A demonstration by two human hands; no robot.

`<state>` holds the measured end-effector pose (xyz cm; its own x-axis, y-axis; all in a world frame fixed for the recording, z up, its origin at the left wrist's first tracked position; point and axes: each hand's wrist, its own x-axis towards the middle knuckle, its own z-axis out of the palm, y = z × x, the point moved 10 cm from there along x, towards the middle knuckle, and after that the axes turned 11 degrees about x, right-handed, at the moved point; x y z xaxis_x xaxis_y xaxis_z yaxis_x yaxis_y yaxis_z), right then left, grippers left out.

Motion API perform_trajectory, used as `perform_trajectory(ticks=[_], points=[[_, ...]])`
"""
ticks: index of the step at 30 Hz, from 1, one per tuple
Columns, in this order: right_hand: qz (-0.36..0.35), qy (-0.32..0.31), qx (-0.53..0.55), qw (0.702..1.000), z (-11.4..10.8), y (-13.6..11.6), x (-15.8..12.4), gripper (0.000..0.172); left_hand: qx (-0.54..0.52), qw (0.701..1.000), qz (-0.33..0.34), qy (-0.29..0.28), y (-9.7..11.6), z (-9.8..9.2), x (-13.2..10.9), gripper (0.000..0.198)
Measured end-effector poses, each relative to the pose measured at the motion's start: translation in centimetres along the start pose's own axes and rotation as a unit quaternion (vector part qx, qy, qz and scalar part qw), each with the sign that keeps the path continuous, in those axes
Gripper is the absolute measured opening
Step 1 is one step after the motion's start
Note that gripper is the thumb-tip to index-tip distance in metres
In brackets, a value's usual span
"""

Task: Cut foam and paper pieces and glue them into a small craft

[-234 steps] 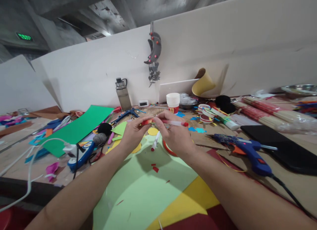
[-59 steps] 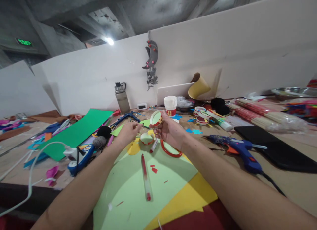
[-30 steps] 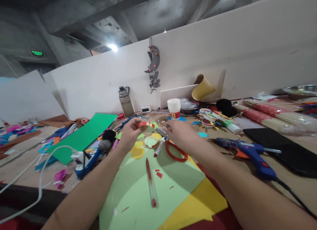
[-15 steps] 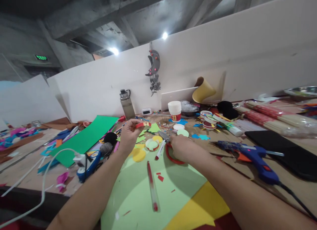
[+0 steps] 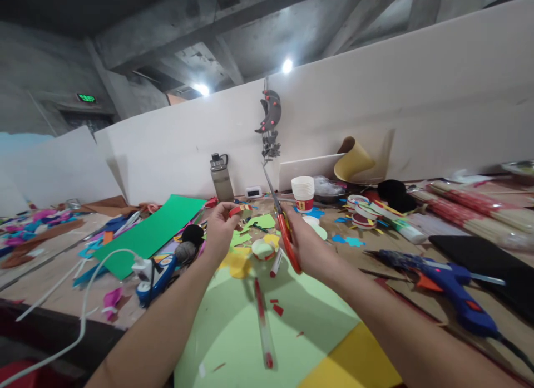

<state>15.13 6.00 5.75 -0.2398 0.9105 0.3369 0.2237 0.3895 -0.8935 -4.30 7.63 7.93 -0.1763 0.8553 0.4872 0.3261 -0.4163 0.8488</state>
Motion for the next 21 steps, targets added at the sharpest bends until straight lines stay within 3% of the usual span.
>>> perform_trajectory(ticks=[3, 6, 10, 16, 21], points=[[-0.013, -0.018, 0.031, 0.999, 0.8, -1.5, -1.3, 0.057, -0.031, 0.999, -0.027, 0.014, -0.6, -0.2, 0.1, 0.017], [0.038, -0.049, 0.040, 0.997, 1.7, -1.8, -2.3, 0.037, -0.058, 0.998, -0.032, 0.017, -0.5, -0.2, 0.1, 0.018], [0.093, -0.097, 0.078, 0.988, 3.2, -1.5, -2.9, 0.028, -0.074, 0.997, -0.022, 0.021, -0.2, -0.4, 0.1, 0.020], [0.166, -0.086, 0.141, 0.972, 3.6, -0.9, -3.5, 0.015, -0.081, 0.997, 0.002, 0.017, -0.2, -0.4, 0.4, 0.026], [0.218, -0.082, 0.117, 0.965, 3.7, -1.2, -4.1, 0.014, -0.092, 0.995, 0.011, 0.029, -0.4, -0.7, 0.6, 0.025]])
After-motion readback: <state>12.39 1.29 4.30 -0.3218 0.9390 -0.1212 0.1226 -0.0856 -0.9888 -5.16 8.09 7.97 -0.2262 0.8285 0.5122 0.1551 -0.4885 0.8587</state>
